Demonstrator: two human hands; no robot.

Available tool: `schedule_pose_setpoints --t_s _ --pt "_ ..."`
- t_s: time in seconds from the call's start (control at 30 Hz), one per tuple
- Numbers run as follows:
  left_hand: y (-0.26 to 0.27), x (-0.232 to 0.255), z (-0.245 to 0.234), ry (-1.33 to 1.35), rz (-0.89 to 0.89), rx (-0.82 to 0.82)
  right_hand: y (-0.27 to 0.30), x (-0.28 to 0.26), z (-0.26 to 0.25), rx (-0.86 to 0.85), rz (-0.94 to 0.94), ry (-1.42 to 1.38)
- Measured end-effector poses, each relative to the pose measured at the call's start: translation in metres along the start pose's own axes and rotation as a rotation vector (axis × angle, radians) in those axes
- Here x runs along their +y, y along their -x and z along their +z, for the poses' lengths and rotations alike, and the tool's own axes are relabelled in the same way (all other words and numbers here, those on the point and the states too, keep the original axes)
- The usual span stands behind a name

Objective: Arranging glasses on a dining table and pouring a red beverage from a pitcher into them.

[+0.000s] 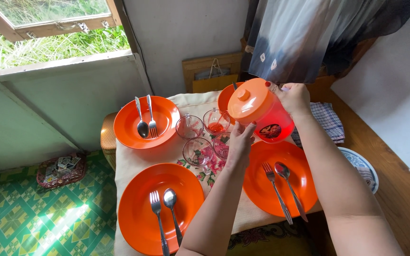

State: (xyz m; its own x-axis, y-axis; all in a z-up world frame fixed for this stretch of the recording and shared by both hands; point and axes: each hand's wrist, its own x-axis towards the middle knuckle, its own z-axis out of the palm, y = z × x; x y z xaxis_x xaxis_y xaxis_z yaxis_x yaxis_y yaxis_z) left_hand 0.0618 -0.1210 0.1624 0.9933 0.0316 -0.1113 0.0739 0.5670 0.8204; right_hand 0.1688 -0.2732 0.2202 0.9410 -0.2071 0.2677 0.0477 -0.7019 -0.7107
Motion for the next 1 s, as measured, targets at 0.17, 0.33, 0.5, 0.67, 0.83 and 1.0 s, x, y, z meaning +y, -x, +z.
schedule_pose_setpoints --t_s 0.17,0.33,0.5,0.67,0.83,1.0 --pt "0.004 0.004 0.003 -0.002 -0.015 -0.002 0.002 0.002 0.000 0.008 -0.010 -0.006" --pt "0.002 0.000 0.003 0.000 -0.022 0.004 0.002 0.002 -0.001 0.010 0.004 -0.016" --pt "0.005 0.003 0.006 0.020 -0.052 0.022 0.009 -0.004 -0.002 0.048 0.006 -0.019" --pt "0.004 0.002 0.006 0.028 -0.054 0.023 0.009 -0.006 -0.004 0.045 0.003 -0.011" --pt "0.006 0.002 0.006 0.010 -0.041 0.023 0.004 -0.004 -0.002 0.046 0.008 -0.001" --pt "0.006 0.003 0.007 0.009 -0.055 0.027 -0.003 0.003 0.001 0.034 0.015 0.042"
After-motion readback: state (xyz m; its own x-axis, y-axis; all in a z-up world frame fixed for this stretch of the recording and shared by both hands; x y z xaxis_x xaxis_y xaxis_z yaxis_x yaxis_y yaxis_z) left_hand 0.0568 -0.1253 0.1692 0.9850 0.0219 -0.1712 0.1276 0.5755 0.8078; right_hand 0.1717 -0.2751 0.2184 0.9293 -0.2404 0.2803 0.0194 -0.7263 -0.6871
